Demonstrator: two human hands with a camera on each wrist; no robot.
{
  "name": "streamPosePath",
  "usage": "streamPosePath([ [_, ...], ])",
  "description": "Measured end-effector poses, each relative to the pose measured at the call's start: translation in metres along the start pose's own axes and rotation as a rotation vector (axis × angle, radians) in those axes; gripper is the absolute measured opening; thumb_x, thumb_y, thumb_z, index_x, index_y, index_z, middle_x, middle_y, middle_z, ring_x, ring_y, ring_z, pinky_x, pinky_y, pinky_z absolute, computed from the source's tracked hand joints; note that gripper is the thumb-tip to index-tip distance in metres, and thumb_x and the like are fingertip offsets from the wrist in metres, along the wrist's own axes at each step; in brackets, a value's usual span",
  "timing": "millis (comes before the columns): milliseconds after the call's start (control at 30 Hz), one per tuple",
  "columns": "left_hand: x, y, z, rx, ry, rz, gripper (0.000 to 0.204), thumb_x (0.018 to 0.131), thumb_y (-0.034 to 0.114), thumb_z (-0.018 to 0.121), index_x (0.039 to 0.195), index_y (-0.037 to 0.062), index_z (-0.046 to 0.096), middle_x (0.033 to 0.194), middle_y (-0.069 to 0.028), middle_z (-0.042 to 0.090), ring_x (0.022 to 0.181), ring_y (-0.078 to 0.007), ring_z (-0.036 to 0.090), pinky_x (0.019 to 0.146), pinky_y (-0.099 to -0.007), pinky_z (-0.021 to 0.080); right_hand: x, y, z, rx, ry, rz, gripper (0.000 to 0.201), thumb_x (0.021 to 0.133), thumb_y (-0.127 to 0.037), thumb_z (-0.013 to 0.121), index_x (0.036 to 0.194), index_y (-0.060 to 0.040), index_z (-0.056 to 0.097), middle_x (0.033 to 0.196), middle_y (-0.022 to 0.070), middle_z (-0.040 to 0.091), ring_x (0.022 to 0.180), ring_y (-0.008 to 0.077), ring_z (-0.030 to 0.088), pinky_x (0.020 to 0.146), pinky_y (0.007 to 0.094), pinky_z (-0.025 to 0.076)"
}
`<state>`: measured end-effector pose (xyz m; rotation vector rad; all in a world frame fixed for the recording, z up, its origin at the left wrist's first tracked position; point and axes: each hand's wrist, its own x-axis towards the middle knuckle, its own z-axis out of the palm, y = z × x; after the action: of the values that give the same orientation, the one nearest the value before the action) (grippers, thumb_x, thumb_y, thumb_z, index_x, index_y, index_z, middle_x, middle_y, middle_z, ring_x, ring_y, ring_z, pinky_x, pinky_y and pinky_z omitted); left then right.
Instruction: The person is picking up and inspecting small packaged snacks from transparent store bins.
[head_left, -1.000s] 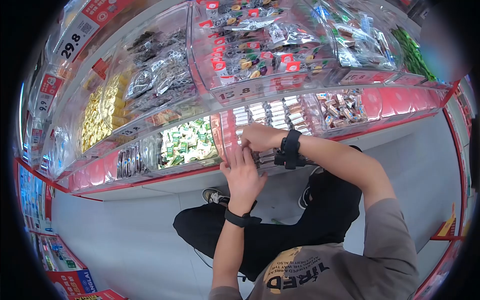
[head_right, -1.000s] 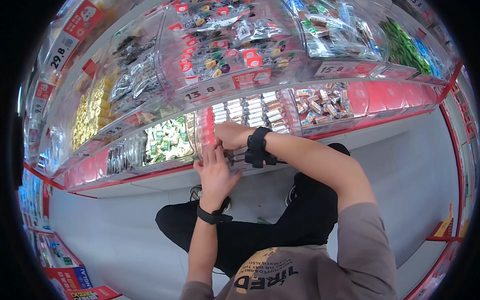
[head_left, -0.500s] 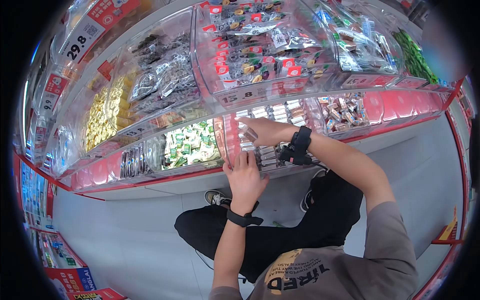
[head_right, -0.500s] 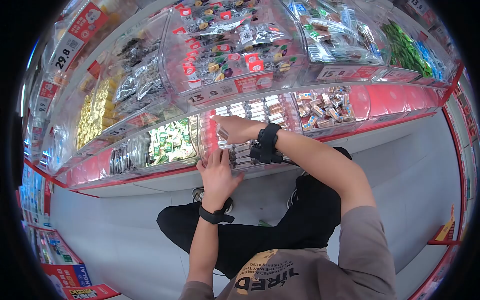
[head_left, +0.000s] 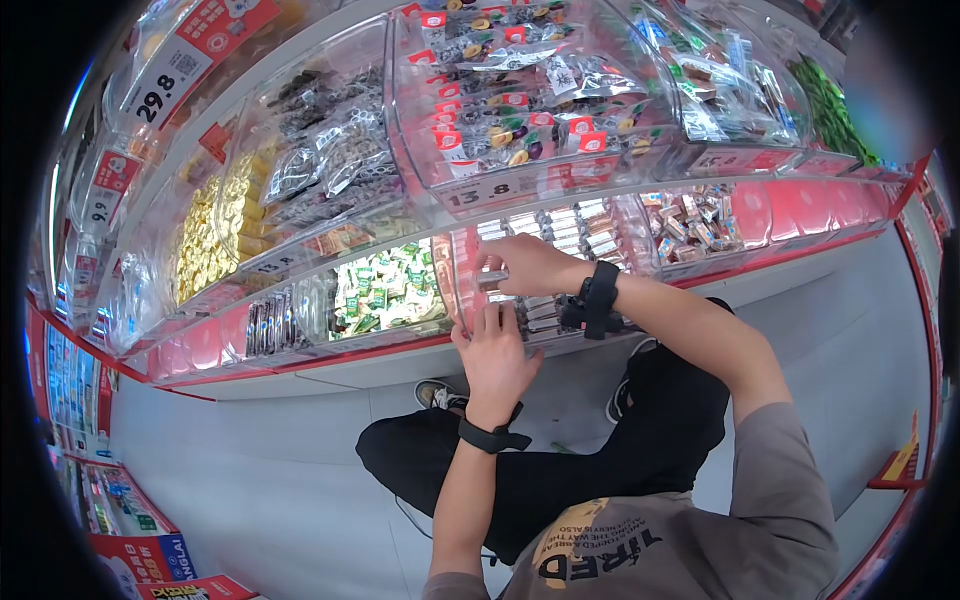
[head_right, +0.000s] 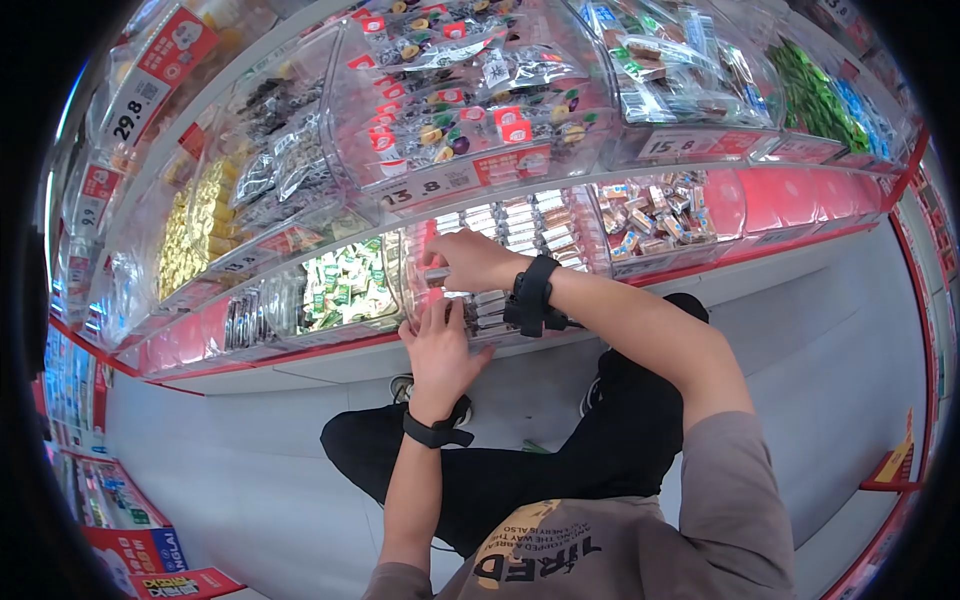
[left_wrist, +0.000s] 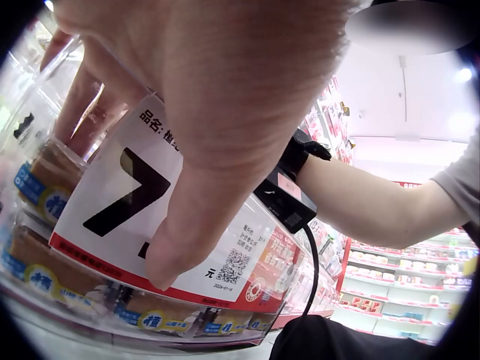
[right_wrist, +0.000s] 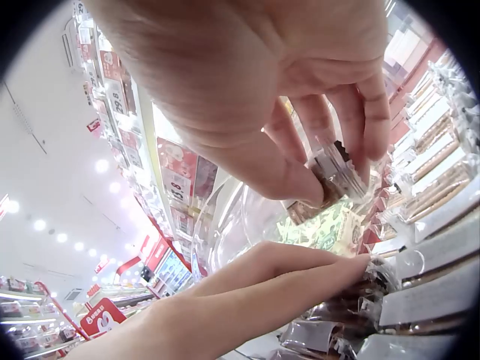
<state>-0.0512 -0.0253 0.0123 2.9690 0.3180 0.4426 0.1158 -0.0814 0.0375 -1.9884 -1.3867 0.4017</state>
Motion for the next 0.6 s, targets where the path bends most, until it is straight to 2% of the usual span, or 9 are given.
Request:
streamPosePath([
  [100, 0.0, -0.001, 0.0, -0.001, 0.008, 0.006, 0.073, 0.06, 0.036, 0.08, 0.12, 0.0038, 0.055, 0.115, -0.0093, 0.053, 0.107, -0.0249, 0.052, 0.092, -0.0499, 0.032, -0.004, -0.009, -0.002, 0.02, 0.063, -0.006, 0.033, 0.078, -0.017, 0.064, 0.108, -0.0034, 0.059, 0.079, 0.0132, 0.065, 0.072, 0.0242, 0.065, 0.065, 0.0343, 0.051],
  [200, 0.0, 0.0, 0.0, 0.004, 0.009, 0.008, 0.072, 0.061, 0.036, 0.08, 0.119, 0.0035, 0.055, 0.114, -0.0091, 0.053, 0.106, -0.0247, 0.052, 0.091, -0.0494, 0.032, -0.009, -0.022, -0.017, 0.264, -0.091, 0.218, 0.029, 0.081, -0.017, 0.062, 0.105, -0.0008, 0.058, 0.074, 0.0095, 0.063, 0.057, 0.0179, 0.062, 0.054, 0.0294, 0.049],
  [300, 0.0, -0.001, -0.001, 0.006, 0.011, 0.009, 0.071, 0.061, 0.037, 0.08, 0.119, 0.0038, 0.055, 0.114, -0.0088, 0.053, 0.106, -0.0245, 0.052, 0.091, -0.0493, 0.032, 0.003, 0.001, -0.008, 0.552, -0.193, 0.376, 0.024, 0.082, -0.017, 0.062, 0.097, 0.0012, 0.062, 0.068, 0.0058, 0.062, 0.048, 0.0122, 0.057, 0.046, 0.025, 0.045],
  [400, 0.0, 0.0, -0.001, 0.0, 0.006, 0.009, 0.072, 0.06, 0.036, 0.08, 0.119, 0.0044, 0.055, 0.114, -0.0087, 0.053, 0.106, -0.0242, 0.052, 0.091, -0.0492, 0.033, 0.002, 0.009, -0.009, 0.61, -0.244, 0.42, 0.022, 0.084, -0.02, 0.062, 0.089, 0.0014, 0.067, 0.063, 0.0045, 0.062, 0.051, 0.0116, 0.058, 0.047, 0.0235, 0.044],
  [500, 0.001, 0.0, 0.0, -0.01, 0.009, 0.007, 0.074, 0.06, 0.035, 0.081, 0.121, 0.0044, 0.053, 0.114, -0.0088, 0.053, 0.107, -0.0242, 0.052, 0.091, -0.0495, 0.033, -0.001, 0.009, -0.008, 0.527, -0.239, 0.362, 0.025, 0.084, -0.023, 0.063, 0.087, 0.0, 0.07, 0.059, 0.003, 0.06, 0.051, 0.0111, 0.056, 0.047, 0.0248, 0.044],
  [600, 0.0, 0.0, 0.001, -0.008, 0.017, -0.004, 0.08, 0.06, 0.035, 0.081, 0.125, 0.003, 0.048, 0.115, -0.0092, 0.053, 0.108, -0.0246, 0.052, 0.092, -0.0503, 0.033, 0.0, 0.009, -0.011, 0.226, -0.274, 0.285, 0.028, 0.083, -0.026, 0.063, 0.092, -0.0014, 0.071, 0.065, 0.0029, 0.062, 0.055, 0.0106, 0.056, 0.049, 0.0268, 0.044],
])
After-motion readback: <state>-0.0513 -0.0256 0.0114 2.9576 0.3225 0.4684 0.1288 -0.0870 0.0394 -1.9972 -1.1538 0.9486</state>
